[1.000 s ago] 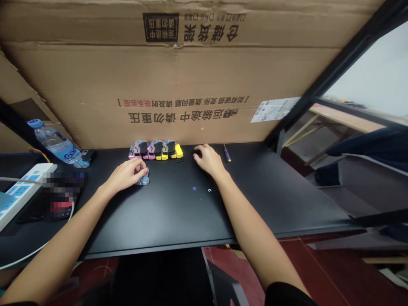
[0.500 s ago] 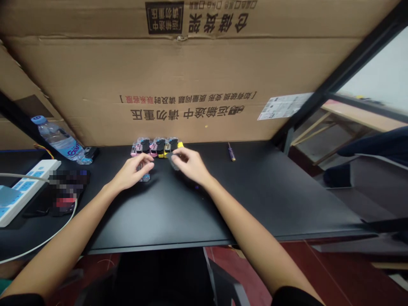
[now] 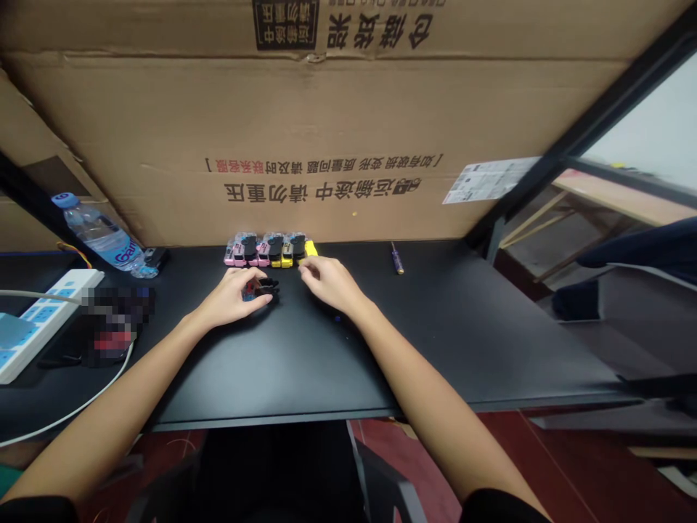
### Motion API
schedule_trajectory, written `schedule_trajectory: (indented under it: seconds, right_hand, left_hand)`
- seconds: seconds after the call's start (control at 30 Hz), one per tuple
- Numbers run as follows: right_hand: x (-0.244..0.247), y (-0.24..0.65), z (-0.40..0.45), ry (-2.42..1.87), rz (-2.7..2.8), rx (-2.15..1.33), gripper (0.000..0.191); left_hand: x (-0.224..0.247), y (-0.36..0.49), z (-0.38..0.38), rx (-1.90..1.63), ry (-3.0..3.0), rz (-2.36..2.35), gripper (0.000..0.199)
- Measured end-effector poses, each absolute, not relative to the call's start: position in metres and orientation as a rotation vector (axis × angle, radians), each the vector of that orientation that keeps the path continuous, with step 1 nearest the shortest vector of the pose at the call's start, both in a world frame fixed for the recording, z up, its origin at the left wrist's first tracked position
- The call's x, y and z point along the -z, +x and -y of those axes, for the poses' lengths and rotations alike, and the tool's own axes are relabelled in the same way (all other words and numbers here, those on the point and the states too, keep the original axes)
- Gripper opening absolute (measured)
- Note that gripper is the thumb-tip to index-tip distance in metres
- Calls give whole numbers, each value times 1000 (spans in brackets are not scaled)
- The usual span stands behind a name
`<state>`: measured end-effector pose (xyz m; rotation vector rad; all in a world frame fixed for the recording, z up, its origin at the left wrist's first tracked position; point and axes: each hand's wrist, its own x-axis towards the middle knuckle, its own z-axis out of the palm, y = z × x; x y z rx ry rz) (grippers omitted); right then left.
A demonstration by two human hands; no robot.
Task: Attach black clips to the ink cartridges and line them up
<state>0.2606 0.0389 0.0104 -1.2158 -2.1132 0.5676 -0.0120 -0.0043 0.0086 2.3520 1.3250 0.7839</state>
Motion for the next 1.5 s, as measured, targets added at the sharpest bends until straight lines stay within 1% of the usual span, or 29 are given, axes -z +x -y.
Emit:
schedule_trajectory:
  seconds: [0.07, 0.17, 0.27, 0.37, 0.47, 0.6, 0.77, 1.03, 1.17, 1.27, 1.43, 1.5]
  right_hand:
    - [-8, 270, -45, -1352, 2217, -458, 26]
    - [-3, 275, -50, -1453, 2305, -413, 34]
    - [-1, 273, -50, -1438, 2331, -437, 37]
    - [-1, 270, -48, -1307, 2343, -544, 37]
    - [0, 267, -46, -1221, 2316, -566, 35]
    - [5, 265, -47, -1227, 2232, -457, 33]
    - [14, 260, -48, -1266, 2268, -436, 22]
    - [14, 262, -52, -1174, 2185, -724, 10]
    - [11, 260, -49, -1129, 2150, -827, 8]
    - [10, 253, -44, -1020, 2069, -925, 15]
    - [6, 238, -33, -895, 1757, -1136, 38]
    - [4, 234, -29, -894, 1719, -1156, 41]
  left_hand:
    - [-8, -12, 4, -779, 2361, -1328, 24]
    - [-7, -13, 4, -781, 2373, -1325, 24]
    - [-7, -14, 3, -780, 2380, -1320, 24]
    - [-7, -14, 3, -784, 2381, -1311, 25]
    - [-6, -15, 3, -801, 2382, -1296, 25]
    - [-6, -14, 3, -805, 2398, -1281, 24]
    - [-8, -14, 3, -808, 2423, -1217, 20]
    - [-7, -16, 1, -854, 2478, -1120, 10]
    - [-7, -16, 1, -838, 2485, -1142, 10]
    - [-7, -15, 2, -862, 2450, -1235, 20]
    - [-8, -13, 3, -919, 2330, -1349, 40]
    - [-9, -12, 3, -934, 2303, -1358, 45]
